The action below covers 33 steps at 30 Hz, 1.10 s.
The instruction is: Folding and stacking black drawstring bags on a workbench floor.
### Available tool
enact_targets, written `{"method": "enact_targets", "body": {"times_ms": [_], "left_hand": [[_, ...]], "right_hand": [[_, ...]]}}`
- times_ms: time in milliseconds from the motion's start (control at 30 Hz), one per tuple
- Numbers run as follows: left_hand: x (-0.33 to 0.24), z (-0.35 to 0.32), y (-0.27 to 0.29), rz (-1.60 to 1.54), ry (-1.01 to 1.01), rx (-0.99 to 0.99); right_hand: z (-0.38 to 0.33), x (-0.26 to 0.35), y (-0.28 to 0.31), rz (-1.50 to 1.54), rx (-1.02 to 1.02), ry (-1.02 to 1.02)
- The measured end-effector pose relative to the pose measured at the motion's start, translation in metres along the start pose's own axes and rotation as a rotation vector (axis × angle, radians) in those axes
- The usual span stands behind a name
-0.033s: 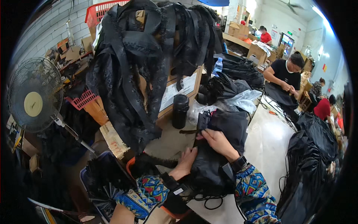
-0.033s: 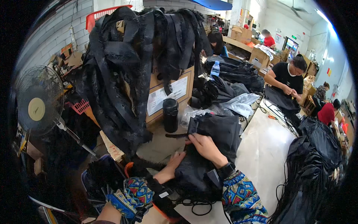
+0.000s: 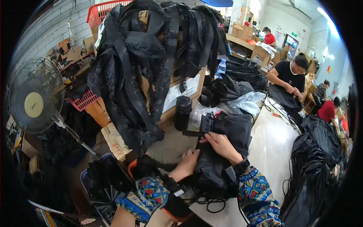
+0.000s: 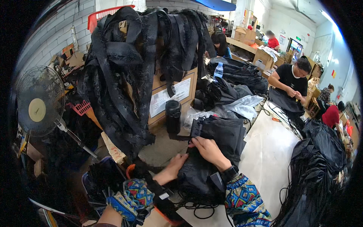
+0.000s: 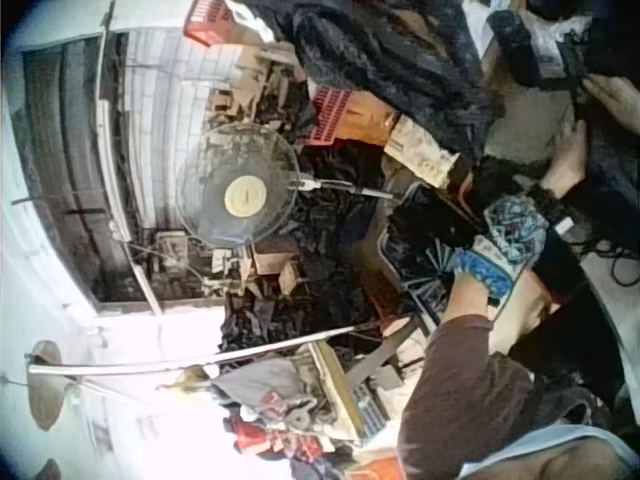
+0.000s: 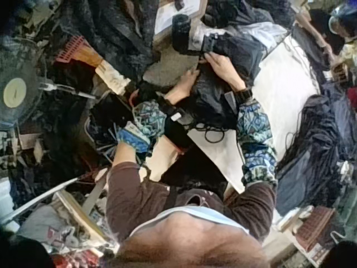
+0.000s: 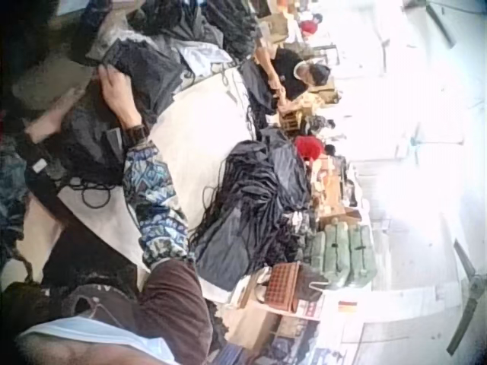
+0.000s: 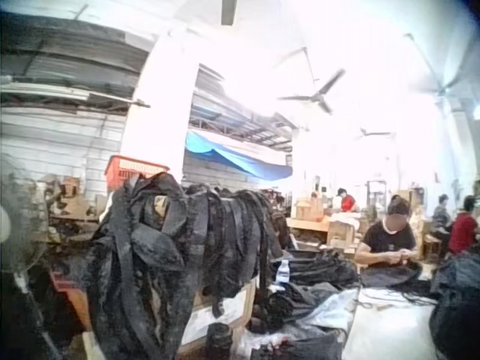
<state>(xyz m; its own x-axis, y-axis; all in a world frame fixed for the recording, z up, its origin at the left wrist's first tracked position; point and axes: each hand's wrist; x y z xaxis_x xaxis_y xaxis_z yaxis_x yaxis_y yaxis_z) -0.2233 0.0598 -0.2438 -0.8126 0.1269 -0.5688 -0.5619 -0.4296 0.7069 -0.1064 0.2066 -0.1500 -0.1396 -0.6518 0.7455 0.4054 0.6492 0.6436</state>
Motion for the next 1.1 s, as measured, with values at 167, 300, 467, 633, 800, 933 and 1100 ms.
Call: {"method": "enact_targets", "body": {"times_ms": [167,300,467,633,800,933,1100], "left_hand": [[0.035,0.049,0.069,-0.696,0.855,0.629],[0.045,0.071,0.099,-0.558,0.902,0.823],[0.039,0.085,0.070,-0.739,0.623,0.554],[-0.024,0.087,0.063,-0.916,0.349,0.248],[0.037,0.090,0.087,-0.021,0.395,0.659],[-0.010,0.124,0.150,-0.584,0.555,0.705],[-0.051,0.167,0.154,-0.837,0.461,0.527]], "right_hand": [[-0.007,0.002,-0.003,0.017,0.009,-0.103],[-0.006,0.003,-0.001,0.068,-0.019,-0.090],[0.005,0.013,-0.003,0.220,-0.084,-0.136],[0.033,0.017,0.000,0.447,-0.208,-0.173],[0.051,-0.002,-0.036,0.067,-0.172,0.045],[0.046,-0.013,-0.028,0.034,-0.189,-0.056],[0.040,-0.013,-0.023,0.107,-0.194,0.157]]}}
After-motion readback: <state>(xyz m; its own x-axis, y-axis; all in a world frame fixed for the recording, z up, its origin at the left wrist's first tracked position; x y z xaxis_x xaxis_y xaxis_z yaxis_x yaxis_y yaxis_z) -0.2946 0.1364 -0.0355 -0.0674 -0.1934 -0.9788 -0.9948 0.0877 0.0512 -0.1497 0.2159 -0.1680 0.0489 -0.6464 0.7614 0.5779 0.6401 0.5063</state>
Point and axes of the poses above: each hand's wrist, its own z-axis towards the middle knuckle, its own y-axis out of the back of the hand, x = y × z, and after that the axes turned 9 degrees about x, right-handed
